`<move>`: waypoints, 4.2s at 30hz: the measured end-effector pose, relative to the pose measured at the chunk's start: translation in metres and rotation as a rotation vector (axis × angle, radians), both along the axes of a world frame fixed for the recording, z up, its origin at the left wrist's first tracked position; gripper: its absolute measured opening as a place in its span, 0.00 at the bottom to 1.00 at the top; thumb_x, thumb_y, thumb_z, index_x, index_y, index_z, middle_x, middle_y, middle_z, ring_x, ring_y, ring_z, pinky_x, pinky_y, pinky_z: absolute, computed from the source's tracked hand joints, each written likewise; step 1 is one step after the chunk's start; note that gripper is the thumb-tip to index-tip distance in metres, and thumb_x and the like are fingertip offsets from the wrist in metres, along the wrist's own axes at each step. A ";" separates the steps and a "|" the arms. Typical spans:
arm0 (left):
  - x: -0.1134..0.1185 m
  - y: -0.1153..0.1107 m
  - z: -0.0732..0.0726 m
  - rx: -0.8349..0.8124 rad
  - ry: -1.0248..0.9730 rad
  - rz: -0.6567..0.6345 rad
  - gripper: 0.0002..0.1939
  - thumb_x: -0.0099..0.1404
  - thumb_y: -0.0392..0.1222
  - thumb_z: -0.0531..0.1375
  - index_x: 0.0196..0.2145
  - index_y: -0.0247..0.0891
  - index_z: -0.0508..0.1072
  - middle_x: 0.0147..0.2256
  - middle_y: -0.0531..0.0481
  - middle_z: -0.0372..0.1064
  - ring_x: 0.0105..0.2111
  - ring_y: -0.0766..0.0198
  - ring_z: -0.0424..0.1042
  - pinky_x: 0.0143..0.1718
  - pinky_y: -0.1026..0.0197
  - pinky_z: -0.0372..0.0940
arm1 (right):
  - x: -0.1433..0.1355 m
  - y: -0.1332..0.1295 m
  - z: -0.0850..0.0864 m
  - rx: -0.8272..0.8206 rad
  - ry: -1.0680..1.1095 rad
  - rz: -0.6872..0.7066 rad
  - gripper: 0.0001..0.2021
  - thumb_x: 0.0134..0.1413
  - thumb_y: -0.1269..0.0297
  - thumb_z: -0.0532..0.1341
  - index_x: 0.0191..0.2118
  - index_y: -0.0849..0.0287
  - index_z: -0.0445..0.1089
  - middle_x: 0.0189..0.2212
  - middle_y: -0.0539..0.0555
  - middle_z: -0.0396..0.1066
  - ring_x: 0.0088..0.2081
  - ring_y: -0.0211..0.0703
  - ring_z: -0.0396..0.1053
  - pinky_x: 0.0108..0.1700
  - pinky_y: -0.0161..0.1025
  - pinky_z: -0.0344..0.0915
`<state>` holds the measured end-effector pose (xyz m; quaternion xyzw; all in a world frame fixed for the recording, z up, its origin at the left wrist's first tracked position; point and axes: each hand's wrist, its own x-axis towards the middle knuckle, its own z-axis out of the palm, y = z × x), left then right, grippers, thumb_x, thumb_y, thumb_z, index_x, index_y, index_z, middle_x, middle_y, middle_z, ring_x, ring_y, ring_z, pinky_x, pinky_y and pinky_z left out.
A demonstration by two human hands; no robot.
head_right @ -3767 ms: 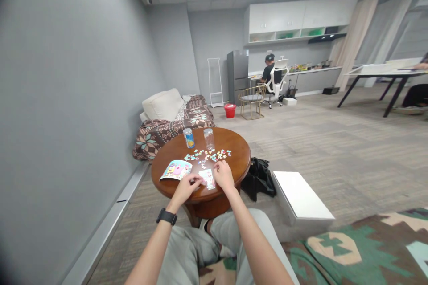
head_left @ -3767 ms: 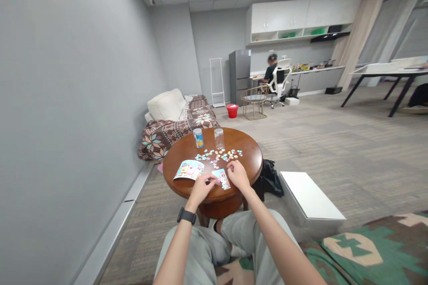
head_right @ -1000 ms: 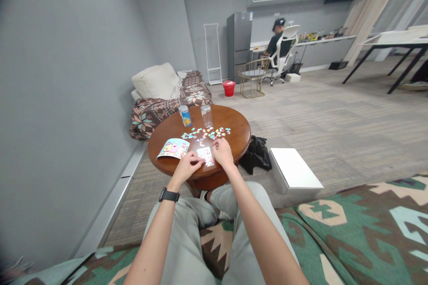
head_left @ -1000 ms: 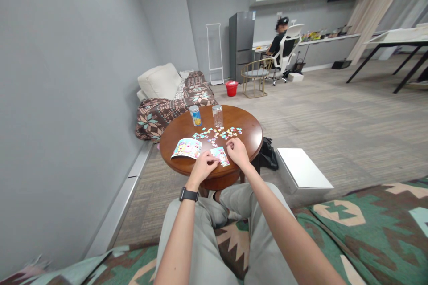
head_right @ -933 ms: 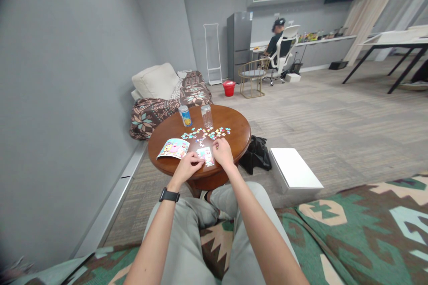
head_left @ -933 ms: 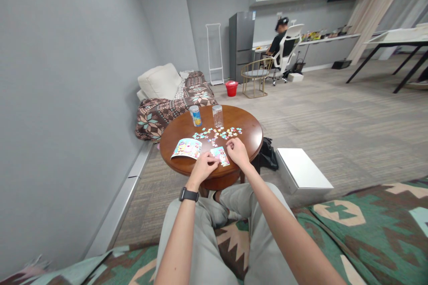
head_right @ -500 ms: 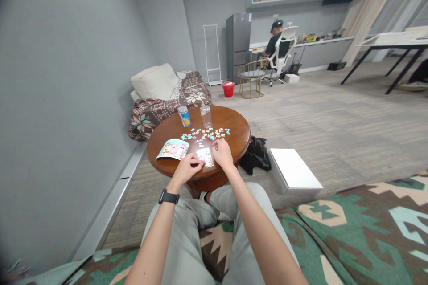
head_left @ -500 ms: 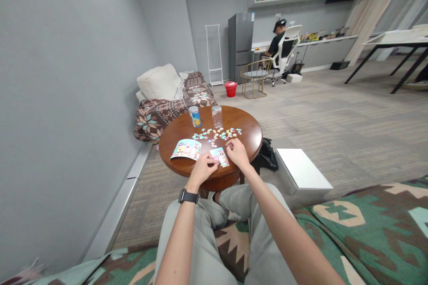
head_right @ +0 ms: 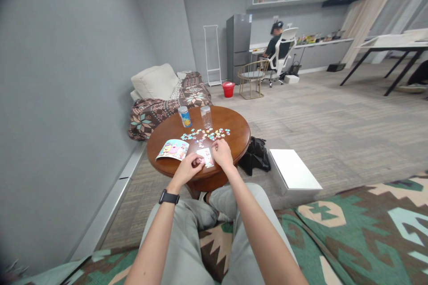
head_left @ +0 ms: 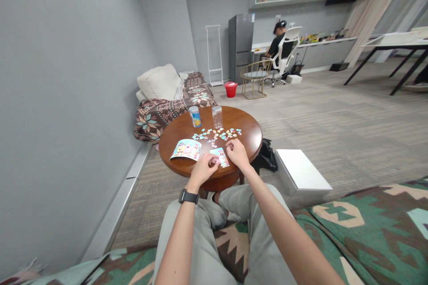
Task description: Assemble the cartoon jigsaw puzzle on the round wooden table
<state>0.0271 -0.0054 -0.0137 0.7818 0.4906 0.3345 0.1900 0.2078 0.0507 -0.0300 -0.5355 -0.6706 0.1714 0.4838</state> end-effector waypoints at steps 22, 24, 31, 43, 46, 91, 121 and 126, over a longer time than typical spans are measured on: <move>0.001 0.004 0.000 0.077 0.085 0.063 0.17 0.61 0.39 0.60 0.49 0.39 0.71 0.52 0.43 0.70 0.52 0.54 0.69 0.57 0.51 0.62 | 0.001 0.009 -0.011 0.014 -0.082 -0.032 0.15 0.42 0.79 0.55 0.37 0.57 0.71 0.39 0.55 0.67 0.43 0.47 0.66 0.49 0.45 0.65; 0.002 0.004 0.000 0.090 0.118 0.100 0.18 0.63 0.41 0.60 0.50 0.40 0.70 0.55 0.42 0.68 0.55 0.52 0.67 0.59 0.48 0.59 | 0.002 0.011 -0.012 0.004 -0.044 -0.030 0.16 0.40 0.80 0.55 0.35 0.57 0.71 0.38 0.54 0.66 0.42 0.46 0.67 0.49 0.44 0.66; 0.004 0.003 -0.002 0.043 0.192 0.116 0.15 0.66 0.43 0.56 0.49 0.38 0.72 0.55 0.41 0.68 0.55 0.52 0.67 0.59 0.49 0.60 | 0.002 0.011 -0.008 0.019 0.010 -0.022 0.13 0.46 0.80 0.52 0.32 0.58 0.70 0.35 0.54 0.67 0.39 0.43 0.68 0.48 0.43 0.66; 0.005 0.001 0.001 0.069 0.226 0.116 0.14 0.66 0.42 0.56 0.49 0.39 0.71 0.54 0.42 0.68 0.54 0.53 0.67 0.58 0.50 0.60 | 0.001 0.008 -0.007 -0.006 -0.135 -0.033 0.11 0.50 0.78 0.54 0.31 0.57 0.70 0.33 0.54 0.68 0.37 0.45 0.66 0.46 0.42 0.63; 0.006 0.000 0.001 0.081 0.233 0.126 0.14 0.70 0.44 0.53 0.50 0.40 0.71 0.55 0.42 0.67 0.55 0.54 0.67 0.58 0.51 0.60 | 0.001 0.009 -0.010 0.014 -0.125 -0.037 0.11 0.49 0.79 0.54 0.31 0.57 0.70 0.34 0.55 0.68 0.39 0.46 0.66 0.47 0.43 0.64; -0.001 0.009 -0.012 0.079 0.175 0.081 0.22 0.63 0.25 0.47 0.52 0.35 0.68 0.52 0.41 0.68 0.54 0.57 0.67 0.58 0.50 0.62 | 0.001 0.009 -0.012 0.086 0.040 -0.055 0.13 0.42 0.80 0.53 0.32 0.58 0.68 0.32 0.51 0.61 0.32 0.40 0.64 0.41 0.39 0.66; 0.000 0.006 -0.008 0.068 0.204 0.081 0.21 0.64 0.26 0.47 0.52 0.33 0.68 0.55 0.39 0.67 0.57 0.56 0.65 0.61 0.49 0.60 | -0.001 0.006 -0.007 0.016 0.028 -0.050 0.09 0.44 0.76 0.54 0.28 0.57 0.68 0.30 0.50 0.62 0.30 0.40 0.64 0.40 0.39 0.64; 0.000 0.006 -0.007 0.075 0.195 0.089 0.22 0.63 0.25 0.47 0.52 0.34 0.68 0.54 0.40 0.67 0.56 0.57 0.66 0.60 0.50 0.60 | -0.001 0.006 -0.004 -0.005 0.023 -0.050 0.09 0.44 0.77 0.54 0.29 0.58 0.68 0.30 0.50 0.62 0.31 0.41 0.64 0.41 0.40 0.64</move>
